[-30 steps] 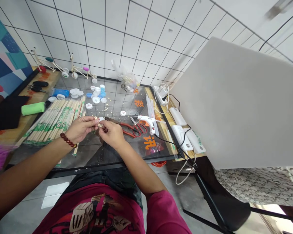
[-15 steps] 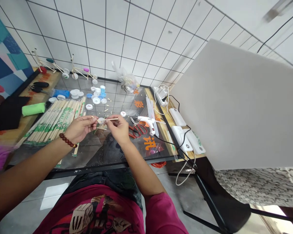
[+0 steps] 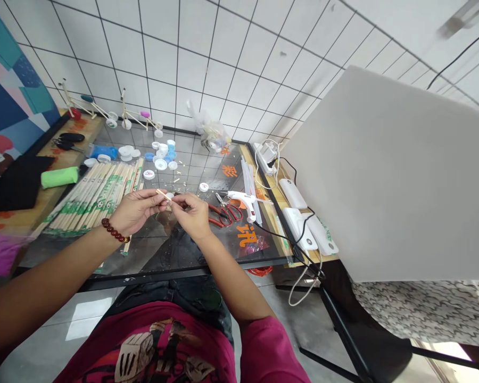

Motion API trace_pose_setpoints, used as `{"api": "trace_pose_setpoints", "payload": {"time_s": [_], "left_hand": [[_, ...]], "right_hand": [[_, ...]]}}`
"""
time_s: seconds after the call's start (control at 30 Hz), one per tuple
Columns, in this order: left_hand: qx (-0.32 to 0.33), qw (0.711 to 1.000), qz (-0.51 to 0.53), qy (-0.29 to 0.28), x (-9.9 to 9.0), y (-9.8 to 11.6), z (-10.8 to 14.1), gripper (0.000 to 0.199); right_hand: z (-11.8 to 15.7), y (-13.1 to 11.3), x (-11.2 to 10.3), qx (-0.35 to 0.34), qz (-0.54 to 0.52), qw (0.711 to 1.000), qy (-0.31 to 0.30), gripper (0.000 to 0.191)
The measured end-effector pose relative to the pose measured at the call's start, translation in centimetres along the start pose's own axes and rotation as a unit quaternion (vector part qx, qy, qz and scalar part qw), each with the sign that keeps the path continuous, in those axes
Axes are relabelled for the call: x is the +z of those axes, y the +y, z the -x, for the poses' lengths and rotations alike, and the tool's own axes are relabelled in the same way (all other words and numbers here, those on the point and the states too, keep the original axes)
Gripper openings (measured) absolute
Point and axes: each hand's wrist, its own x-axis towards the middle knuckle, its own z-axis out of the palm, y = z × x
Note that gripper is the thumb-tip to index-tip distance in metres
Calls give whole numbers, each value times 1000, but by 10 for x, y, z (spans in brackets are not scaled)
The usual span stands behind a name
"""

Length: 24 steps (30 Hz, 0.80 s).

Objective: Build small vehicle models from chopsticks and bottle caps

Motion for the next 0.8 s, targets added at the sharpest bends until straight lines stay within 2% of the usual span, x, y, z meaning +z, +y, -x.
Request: {"api": "trace_pose_setpoints", "payload": {"time_s": [0.3, 0.63, 0.73, 0.8], "left_hand": [[7, 1000, -24, 0, -1, -3, -1, 34], [11, 999, -39, 2, -2, -5, -2, 34], [26, 994, -104, 3, -4, -5, -3, 32], [93, 973, -209, 7, -7, -3, -3, 27]], "right_hand": [[-1, 3, -2, -18, 24, 1000, -7, 13], [-1, 4, -3, -48, 93, 993, -48, 13], [-3, 9, -8, -73, 138, 986, -61, 13], [-3, 12, -11, -98, 179, 976, -70, 13]]}}
